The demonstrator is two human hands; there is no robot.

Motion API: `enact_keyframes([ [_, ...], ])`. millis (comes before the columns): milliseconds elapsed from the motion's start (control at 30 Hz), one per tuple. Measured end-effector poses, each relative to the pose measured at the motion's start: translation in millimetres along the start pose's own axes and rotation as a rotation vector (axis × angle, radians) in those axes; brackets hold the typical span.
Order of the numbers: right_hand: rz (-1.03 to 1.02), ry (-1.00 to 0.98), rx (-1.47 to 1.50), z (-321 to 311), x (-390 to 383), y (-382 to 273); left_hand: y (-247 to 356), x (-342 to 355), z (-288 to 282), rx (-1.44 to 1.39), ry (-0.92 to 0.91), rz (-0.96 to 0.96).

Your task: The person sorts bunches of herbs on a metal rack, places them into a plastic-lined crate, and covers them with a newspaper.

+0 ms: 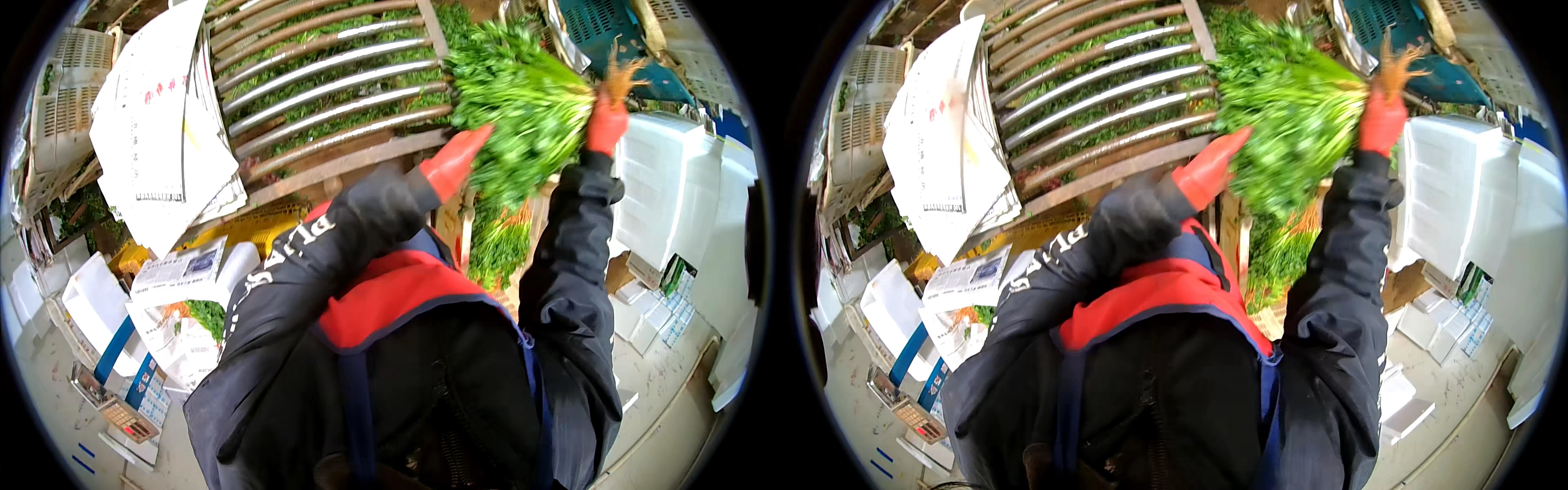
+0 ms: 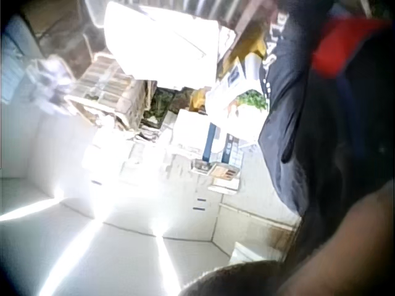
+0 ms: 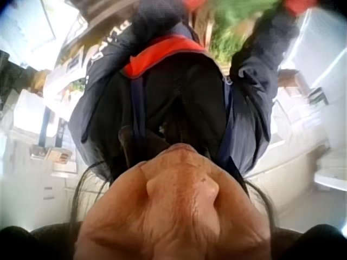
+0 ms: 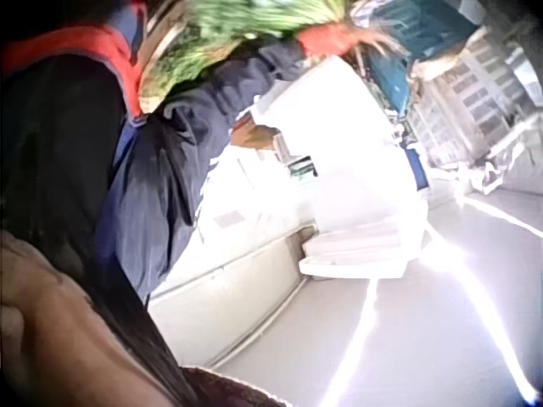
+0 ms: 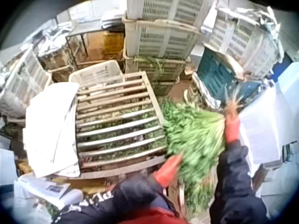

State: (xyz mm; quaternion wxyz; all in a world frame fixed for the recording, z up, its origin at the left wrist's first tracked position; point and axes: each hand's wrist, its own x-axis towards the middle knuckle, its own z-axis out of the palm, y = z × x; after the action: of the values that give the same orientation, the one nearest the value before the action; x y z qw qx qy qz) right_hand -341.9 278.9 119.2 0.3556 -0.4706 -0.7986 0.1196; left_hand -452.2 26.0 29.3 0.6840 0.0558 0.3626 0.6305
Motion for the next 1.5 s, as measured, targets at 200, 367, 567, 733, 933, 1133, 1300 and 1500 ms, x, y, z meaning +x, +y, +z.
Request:
enact_keyframes([
  [200, 0.074, 0.011, 0.027, -5.2, 13.3, 22.6, 33.9, -69.0, -56.6, 0.29, 0.346, 0.048],
  [367, -0.316, -0.039, -0.173, 15.4, 2.1, -21.9, 52.2, -81.1, -61.8, 0.392, 0.388, 0.348],
  [567, -0.139, -0.41, -0.015, -61.6, 18.4, -119.3, 120.3, -73.0, -15.9, 0.732, 0.399, 0.82],
  [733, -0.158, -0.911, -0.065, -40.8, 12.3, -203.5, 163.3, -57.8, -37.7, 0.458, 0.026, 0.424],
  [933, -0.286, -1.038, 0.006, 187.5, -41.2, -201.8, 154.1, -80.2, -109.4, 0.471, -0.08, 0.209],
  [1133, -0.254, -1.036, -0.21, 292.7, -74.7, -218.3, 109.7, -60.0, -161.2, 1.33, 0.641, 0.229],
  [1300, -0.183, -1.066, 0.404, 258.4, -32.1, -169.7, 97.7, -52.7, -165.3, 1.315, 0.719, 0.294],
  [1500, -0.113, -1.117, 0.299, 166.9, -74.2, -122.5, 100.1, -51.9, -156.4, 1.181, 0.777, 0.292],
])
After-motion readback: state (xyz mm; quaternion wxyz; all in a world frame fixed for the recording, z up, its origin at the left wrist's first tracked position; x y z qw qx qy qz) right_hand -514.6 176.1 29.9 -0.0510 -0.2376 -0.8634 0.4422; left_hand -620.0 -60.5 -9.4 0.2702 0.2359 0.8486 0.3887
